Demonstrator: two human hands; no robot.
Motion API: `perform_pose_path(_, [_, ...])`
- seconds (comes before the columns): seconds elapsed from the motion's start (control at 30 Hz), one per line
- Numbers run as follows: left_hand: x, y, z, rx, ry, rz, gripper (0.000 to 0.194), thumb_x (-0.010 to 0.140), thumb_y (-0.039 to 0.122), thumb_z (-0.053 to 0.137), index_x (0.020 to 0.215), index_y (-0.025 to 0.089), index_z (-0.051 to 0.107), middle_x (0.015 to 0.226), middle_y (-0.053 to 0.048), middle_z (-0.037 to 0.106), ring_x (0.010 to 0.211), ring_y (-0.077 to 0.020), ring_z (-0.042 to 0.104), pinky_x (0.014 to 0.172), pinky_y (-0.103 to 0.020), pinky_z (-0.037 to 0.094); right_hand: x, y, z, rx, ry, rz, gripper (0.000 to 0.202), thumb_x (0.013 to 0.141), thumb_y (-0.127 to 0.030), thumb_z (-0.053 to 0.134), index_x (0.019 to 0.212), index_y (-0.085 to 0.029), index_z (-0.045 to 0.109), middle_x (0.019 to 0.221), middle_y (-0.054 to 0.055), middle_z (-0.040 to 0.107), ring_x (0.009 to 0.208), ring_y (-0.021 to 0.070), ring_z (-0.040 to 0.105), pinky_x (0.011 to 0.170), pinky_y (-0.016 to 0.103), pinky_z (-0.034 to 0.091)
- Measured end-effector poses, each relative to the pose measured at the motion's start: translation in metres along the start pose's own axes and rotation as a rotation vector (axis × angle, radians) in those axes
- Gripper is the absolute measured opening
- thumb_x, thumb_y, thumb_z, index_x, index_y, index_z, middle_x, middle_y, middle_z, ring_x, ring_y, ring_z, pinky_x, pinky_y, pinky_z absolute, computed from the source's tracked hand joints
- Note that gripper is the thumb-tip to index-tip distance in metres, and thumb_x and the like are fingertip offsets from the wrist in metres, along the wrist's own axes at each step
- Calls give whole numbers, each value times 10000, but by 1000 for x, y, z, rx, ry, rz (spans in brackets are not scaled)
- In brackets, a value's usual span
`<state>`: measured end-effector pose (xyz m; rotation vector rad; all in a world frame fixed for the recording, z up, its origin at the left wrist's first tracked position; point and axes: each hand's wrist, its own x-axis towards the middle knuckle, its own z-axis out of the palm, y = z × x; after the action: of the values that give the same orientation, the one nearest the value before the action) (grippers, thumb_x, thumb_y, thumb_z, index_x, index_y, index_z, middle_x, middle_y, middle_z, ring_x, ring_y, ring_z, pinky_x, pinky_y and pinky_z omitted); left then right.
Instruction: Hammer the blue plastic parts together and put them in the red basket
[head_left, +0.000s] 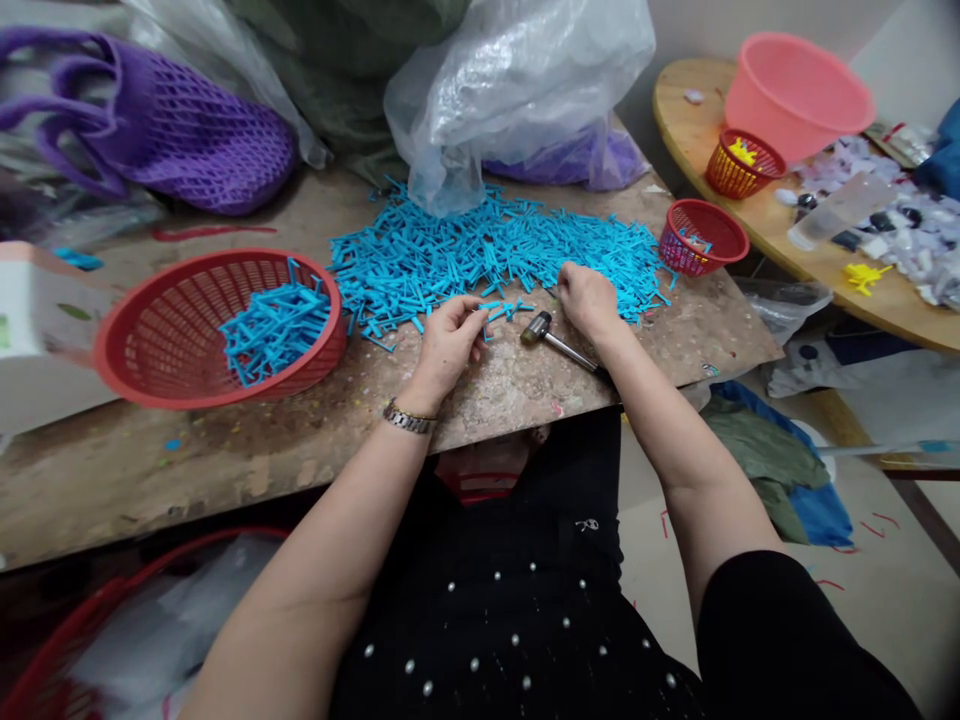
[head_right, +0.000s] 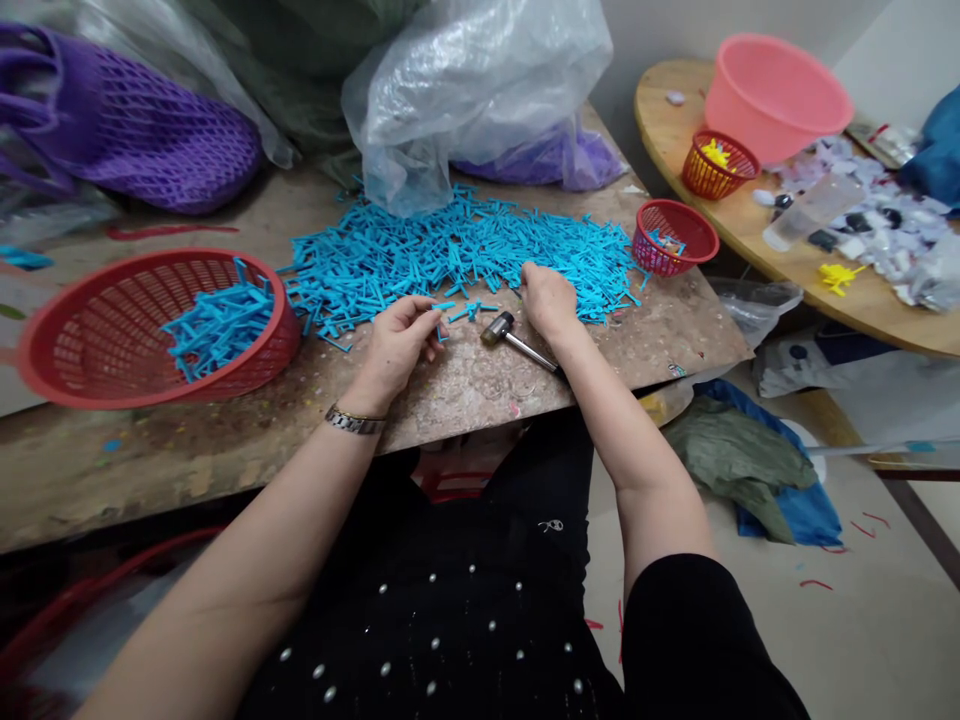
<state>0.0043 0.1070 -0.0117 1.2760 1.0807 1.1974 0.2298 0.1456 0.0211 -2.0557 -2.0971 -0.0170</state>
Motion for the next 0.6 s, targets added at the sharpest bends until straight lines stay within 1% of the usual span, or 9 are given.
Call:
perform_pose_path(0.1, [-1, 1, 0, -14, 4, -20, 140, 832, 314, 704, 879, 211, 622, 620, 41, 635, 422, -84, 542, 342, -174, 363, -3, 3, -2, -24, 1, -4, 346, 956, -154, 415, 1127, -172, 716, 1133, 160, 745, 989, 290, 646, 779, 343, 419])
perform_pose_path(0.2, [-1, 2, 0, -29, -20, -44, 143, 832, 315, 714, 863, 206, 626, 624, 36, 643, 427, -80, 543, 343, -168, 365, -7, 9, -6, 43, 48, -2, 321, 928, -149, 434, 1074, -172, 719, 1105, 150, 745, 981, 280, 635, 806, 345, 428])
perform_pose_path(0.3, [-3, 4, 0, -35, -65, -68, 156, 837, 323, 720, 870, 201, 630, 653, 23, 660, 445, -85, 555, 357, -174, 384, -16, 13, -10, 267, 125, -9, 270, 857, -128, 461, 961, -185, 704, 969, 93, 740, 900, 242, 626, 804, 333, 439])
perform_pose_path(0.43, [-7, 9, 3, -108, -95, -93, 164, 827, 321, 729, 869, 204, 622, 670, 22, 665, 465, -85, 564, 365, -173, 388, -36, 10, -13, 682, 170, -7, 133, 797, -167, 503, 818, -220, 624, 763, -5, 648, 737, 178, 574, 736, 299, 442])
perform_pose_path(0.53, [-13, 14, 6, -185, -109, -108, 185, 820, 329, 742, 873, 202, 618, 695, 21, 676, 475, -76, 566, 371, -167, 387, -57, 4, -11, 878, 182, -23, 65, 800, -208, 526, 797, -231, 587, 739, -28, 614, 714, 160, 561, 721, 290, 434])
perform_pose_path(0.6, [-19, 16, 9, -205, -113, -121, 206, 815, 338, 756, 885, 199, 621, 720, 14, 686, 482, -72, 567, 377, -162, 395, -71, -1, -9, 909, 199, -37, 53, 820, -231, 535, 805, -234, 586, 745, -28, 608, 717, 160, 562, 720, 292, 429])
